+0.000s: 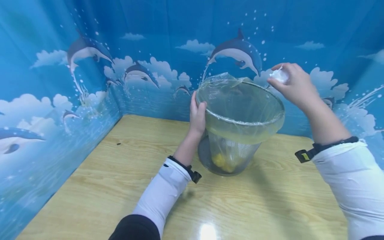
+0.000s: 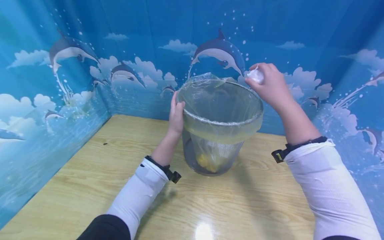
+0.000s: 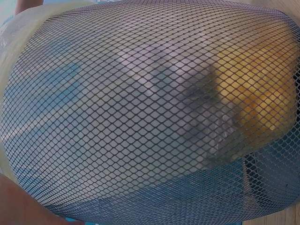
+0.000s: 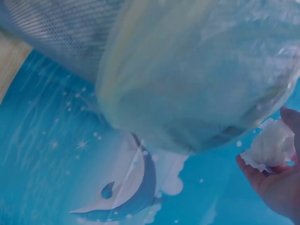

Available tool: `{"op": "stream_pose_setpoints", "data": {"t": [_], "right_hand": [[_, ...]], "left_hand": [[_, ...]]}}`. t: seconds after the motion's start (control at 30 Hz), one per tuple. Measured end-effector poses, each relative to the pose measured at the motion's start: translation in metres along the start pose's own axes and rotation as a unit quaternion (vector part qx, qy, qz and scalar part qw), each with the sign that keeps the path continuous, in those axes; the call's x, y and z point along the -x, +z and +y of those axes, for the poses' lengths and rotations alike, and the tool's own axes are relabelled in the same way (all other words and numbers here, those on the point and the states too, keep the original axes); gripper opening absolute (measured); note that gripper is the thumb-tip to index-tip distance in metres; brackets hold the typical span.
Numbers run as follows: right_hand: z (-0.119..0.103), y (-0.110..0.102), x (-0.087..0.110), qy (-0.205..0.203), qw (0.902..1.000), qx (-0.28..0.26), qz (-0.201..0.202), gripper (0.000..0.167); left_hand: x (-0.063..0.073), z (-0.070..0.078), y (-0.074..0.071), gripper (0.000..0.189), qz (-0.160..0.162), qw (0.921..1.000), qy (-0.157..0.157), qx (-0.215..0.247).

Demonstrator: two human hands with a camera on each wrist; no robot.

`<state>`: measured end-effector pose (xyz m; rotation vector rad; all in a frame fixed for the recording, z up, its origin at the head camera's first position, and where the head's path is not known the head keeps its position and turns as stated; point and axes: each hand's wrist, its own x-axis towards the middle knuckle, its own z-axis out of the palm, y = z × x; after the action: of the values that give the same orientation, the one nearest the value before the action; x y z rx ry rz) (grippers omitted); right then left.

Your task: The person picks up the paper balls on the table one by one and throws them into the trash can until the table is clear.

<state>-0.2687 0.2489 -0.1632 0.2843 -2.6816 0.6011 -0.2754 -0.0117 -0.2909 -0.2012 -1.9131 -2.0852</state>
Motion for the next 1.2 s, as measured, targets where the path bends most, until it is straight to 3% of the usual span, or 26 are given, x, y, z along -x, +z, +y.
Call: {"op": "stream_pose_setpoints", "data": {"t": [0.63,0.87,1.03,1.2], "right_hand": [[-0.029,0.019,0.001,-0.062,0.9958,-0.022,-0.064,0.057],[-0.029,0.016,0.004,-0.081,0.9914,-0.001,-0.103,0.073],[-0.029,0.014,0.006,-0.092,0.9899,0.023,-0.105,0.077],[-0.022,0.011,0.009,-0.085,0.9908,0.009,-0.104,0.078]], "left_hand": [[0.000,0.003,-0.001,0.069,0.002,1.0000,-0.007,-0.004],[0.001,0.001,-0.001,0.069,0.005,0.9999,-0.009,-0.004],[0.001,0.001,-0.002,0.069,0.004,1.0000,-0.004,0.000],[0.001,0.001,-0.002,0.068,-0.001,1.0000,-0.002,0.005]]}}
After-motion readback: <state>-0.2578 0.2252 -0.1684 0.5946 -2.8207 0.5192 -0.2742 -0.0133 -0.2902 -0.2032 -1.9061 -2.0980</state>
